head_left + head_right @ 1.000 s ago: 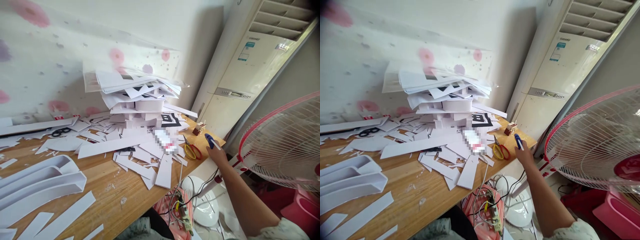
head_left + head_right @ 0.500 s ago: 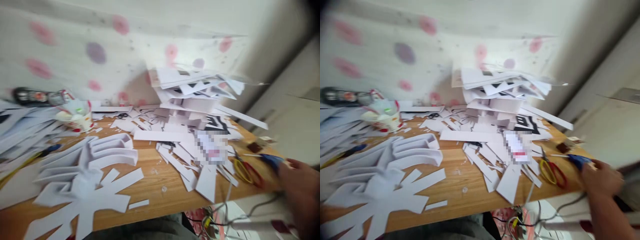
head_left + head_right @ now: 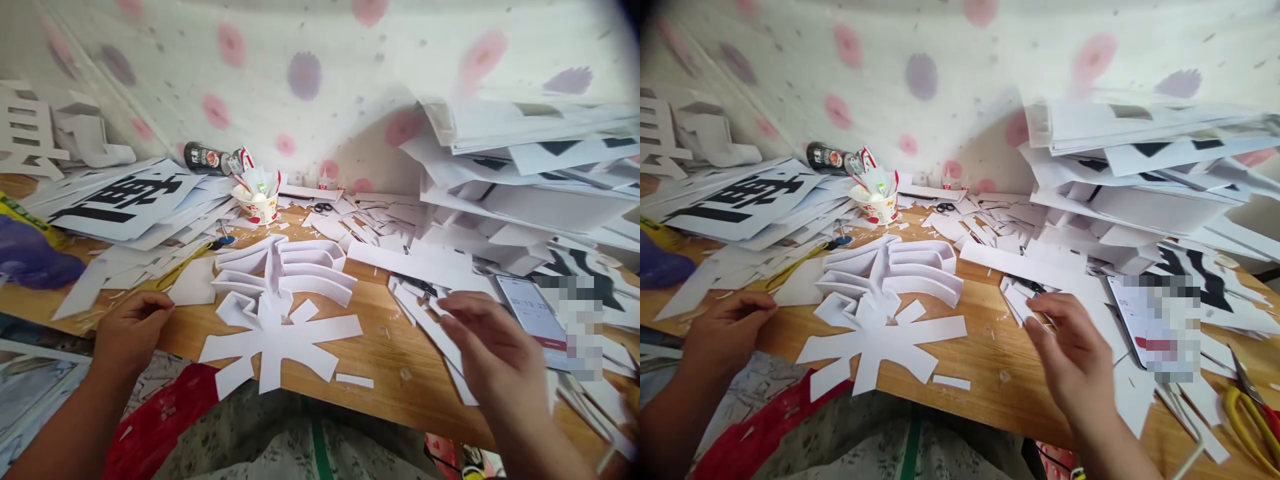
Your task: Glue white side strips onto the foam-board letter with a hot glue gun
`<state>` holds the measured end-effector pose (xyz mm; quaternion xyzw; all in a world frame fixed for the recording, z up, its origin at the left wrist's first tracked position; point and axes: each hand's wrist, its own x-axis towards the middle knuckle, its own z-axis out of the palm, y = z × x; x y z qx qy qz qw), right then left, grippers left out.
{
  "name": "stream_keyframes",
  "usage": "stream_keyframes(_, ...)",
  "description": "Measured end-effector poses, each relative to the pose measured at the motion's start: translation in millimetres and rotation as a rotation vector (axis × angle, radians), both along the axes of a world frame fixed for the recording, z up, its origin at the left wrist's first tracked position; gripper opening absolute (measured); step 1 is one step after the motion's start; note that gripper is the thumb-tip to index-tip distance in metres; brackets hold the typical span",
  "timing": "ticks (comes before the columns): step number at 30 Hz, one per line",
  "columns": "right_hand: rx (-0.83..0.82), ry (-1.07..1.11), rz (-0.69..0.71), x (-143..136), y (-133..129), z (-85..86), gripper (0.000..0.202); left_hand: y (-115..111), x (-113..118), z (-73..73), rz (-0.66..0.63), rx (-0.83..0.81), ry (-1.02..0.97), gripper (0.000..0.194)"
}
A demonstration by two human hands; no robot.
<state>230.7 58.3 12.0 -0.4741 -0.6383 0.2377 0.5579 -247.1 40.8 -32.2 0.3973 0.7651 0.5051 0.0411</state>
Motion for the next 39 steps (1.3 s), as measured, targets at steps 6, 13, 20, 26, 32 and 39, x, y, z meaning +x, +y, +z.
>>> stream_keyframes(6, 0.142, -0.292, 0.45, -98.9, 23.9, 36.8, 0.013, -7.1, -5.7, -5.7, -0.034, -0.018, 0.021, 0.012)
stream_keyframes(13, 0.019, -0.655, 0.493, -140.4, 40.2, -12.1, 0.023, -15.4, 2.5, -8.5, -0.057, -0.081, 0.118, 0.026)
stream_keyframes(20, 0.0, -0.842, 0.566, -141.1, 47.1, -28.9, 0.031, -20.2, 15.9, 2.2, -0.269, -0.056, 0.303, 0.03)
stream_keyframes(26, -0.019, -0.933, 0.563, -139.6, 44.7, -23.1, 0.028, -17.2, 33.2, 16.1, -0.573, -0.288, 0.423, 0.038)
stream_keyframes(32, -0.078, -1.024, 0.583, -128.8, 42.4, -13.1, 0.025, -20.1, 58.4, 15.3, -0.492, -0.267, 0.402, 0.03)
stream_keyframes(39, 0.083, -0.745, 0.593, -119.7, 43.8, -4.1, 0.039, -24.0, 96.9, 16.4, -0.642, -0.219, 0.303, 0.024)
